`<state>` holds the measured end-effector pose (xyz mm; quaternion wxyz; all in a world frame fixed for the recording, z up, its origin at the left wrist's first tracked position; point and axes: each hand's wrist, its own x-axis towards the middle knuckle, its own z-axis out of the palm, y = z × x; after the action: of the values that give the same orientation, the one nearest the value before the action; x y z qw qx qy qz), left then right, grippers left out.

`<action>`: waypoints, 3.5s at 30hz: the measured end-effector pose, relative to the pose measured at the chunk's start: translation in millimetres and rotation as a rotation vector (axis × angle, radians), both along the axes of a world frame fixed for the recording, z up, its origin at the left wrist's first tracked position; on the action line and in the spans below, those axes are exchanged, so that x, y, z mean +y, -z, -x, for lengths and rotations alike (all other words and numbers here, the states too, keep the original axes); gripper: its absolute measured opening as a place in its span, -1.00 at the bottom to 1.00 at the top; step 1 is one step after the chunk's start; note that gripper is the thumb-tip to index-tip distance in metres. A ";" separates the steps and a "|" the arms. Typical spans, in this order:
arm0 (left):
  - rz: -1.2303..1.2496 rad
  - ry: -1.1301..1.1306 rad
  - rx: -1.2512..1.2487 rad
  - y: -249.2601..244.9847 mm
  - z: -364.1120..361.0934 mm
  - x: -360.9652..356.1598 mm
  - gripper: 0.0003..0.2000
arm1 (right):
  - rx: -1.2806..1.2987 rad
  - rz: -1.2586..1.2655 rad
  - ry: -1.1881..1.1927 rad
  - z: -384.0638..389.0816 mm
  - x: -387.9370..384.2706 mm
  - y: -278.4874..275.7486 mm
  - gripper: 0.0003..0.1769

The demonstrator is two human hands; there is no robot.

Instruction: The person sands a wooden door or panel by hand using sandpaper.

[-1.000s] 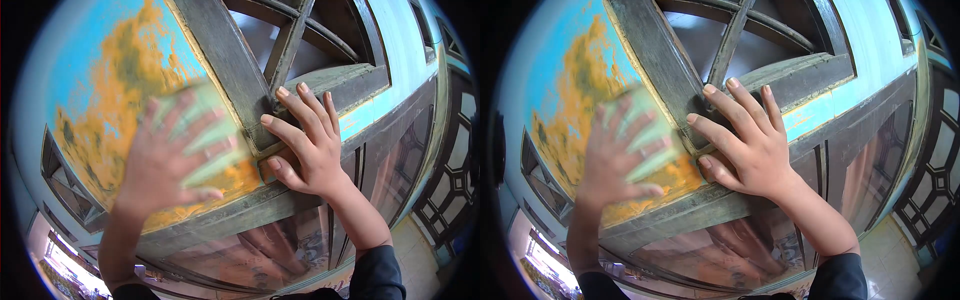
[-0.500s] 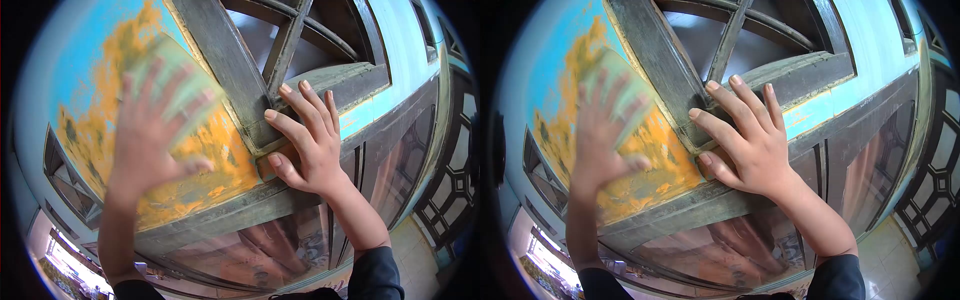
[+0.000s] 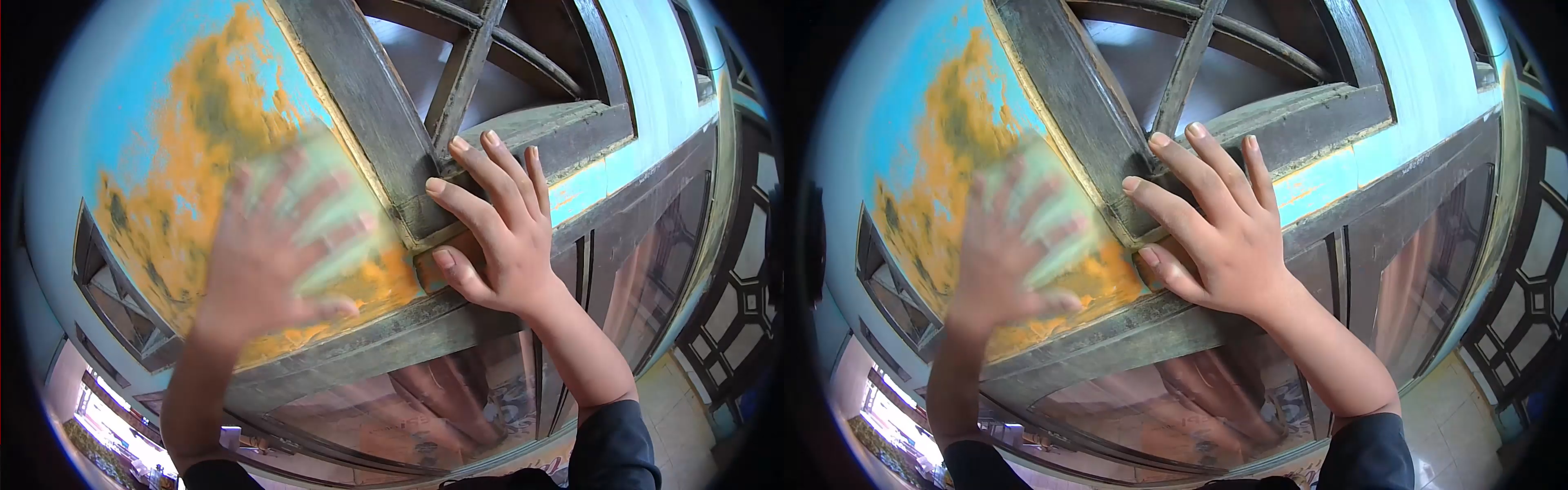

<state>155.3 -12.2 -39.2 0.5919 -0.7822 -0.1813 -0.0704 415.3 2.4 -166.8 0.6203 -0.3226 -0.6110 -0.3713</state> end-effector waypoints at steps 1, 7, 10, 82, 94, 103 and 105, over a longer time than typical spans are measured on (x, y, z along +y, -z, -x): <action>-0.040 -0.011 -0.095 -20.9 -2.2 -2.6 -0.13 | 0.001 0.005 0.000 0.2 -0.6 -0.2 -0.47; 0.059 0.008 0.001 27.0 -1.1 -1.1 -0.08 | 0.010 0.008 -0.008 -0.2 -1.0 1.1 -0.47; 0.048 -0.023 -0.033 13.0 -0.7 -5.5 -0.09 | 0.004 0.005 -0.002 -1.1 0.2 1.9 -0.47; 0.264 0.304 -0.166 25.4 72.2 -5.5 -0.59 | -0.157 -0.170 -0.057 22.6 -5.7 0.7 -0.44; 0.104 0.432 -0.369 72.7 151.4 -25.6 -0.95 | -0.819 -0.045 -0.262 163.9 -23.5 -24.9 -0.46; -0.123 0.330 -0.571 15.0 175.5 -6.7 -0.59 | -0.482 0.023 0.229 148.5 -6.9 -125.5 -0.21; -0.169 0.262 -0.617 -31.8 171.3 16.6 -0.51 | -0.213 -0.077 0.334 146.8 4.7 -182.5 -0.25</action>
<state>-16.0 4.4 -7.4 0.5579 -0.6888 -0.2433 -0.3938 268.5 7.1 15.7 0.4937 -0.3542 -0.5968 -0.5241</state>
